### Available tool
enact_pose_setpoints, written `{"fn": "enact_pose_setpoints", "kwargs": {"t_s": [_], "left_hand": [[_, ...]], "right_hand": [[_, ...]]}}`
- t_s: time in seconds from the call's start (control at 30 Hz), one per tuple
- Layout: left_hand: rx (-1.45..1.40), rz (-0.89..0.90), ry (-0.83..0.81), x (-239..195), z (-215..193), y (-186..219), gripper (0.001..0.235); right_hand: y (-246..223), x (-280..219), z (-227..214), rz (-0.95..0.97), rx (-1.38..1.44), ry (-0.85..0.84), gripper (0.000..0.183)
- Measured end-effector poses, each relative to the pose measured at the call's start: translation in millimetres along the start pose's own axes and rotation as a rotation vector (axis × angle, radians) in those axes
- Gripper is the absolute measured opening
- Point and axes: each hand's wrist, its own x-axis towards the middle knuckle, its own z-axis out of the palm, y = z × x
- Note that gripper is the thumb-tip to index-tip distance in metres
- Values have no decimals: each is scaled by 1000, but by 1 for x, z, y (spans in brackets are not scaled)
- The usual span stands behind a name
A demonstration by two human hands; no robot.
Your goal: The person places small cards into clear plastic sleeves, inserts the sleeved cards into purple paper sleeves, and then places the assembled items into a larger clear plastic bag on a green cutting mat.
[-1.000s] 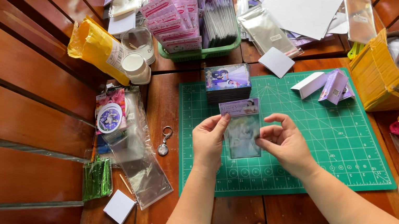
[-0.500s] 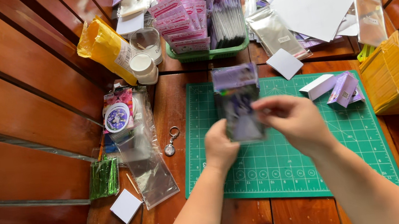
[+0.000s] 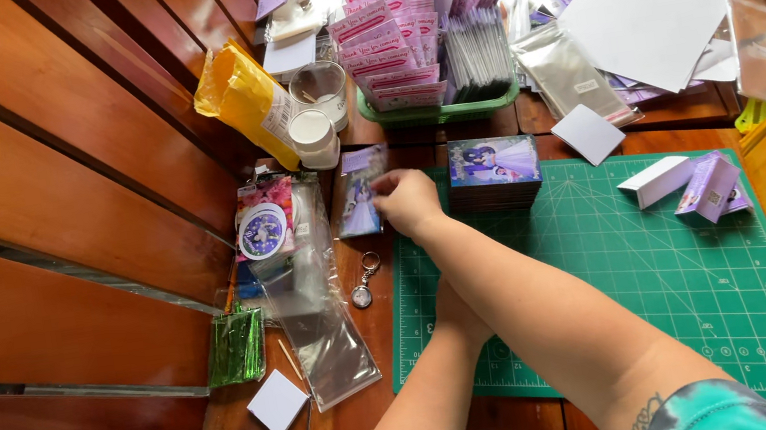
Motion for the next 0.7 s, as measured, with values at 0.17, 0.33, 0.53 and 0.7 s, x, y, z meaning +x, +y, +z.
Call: {"fn": "enact_pose_setpoints", "kwargs": {"t_s": [0.17, 0.33, 0.53, 0.7], "left_hand": [[-48, -20, 7, 0, -6, 3, 10], [-94, -35, 22, 1, -13, 8, 10], [-146, -47, 20, 1, -23, 13, 9], [-206, -54, 12, 3, -30, 20, 9]], "right_hand": [[8, 1, 4, -52, -281, -39, 31], [24, 10, 10, -117, -356, -65, 33], [17, 0, 6, -135, -357, -101, 28], [-6, -21, -9, -154, -404, -57, 26]]}}
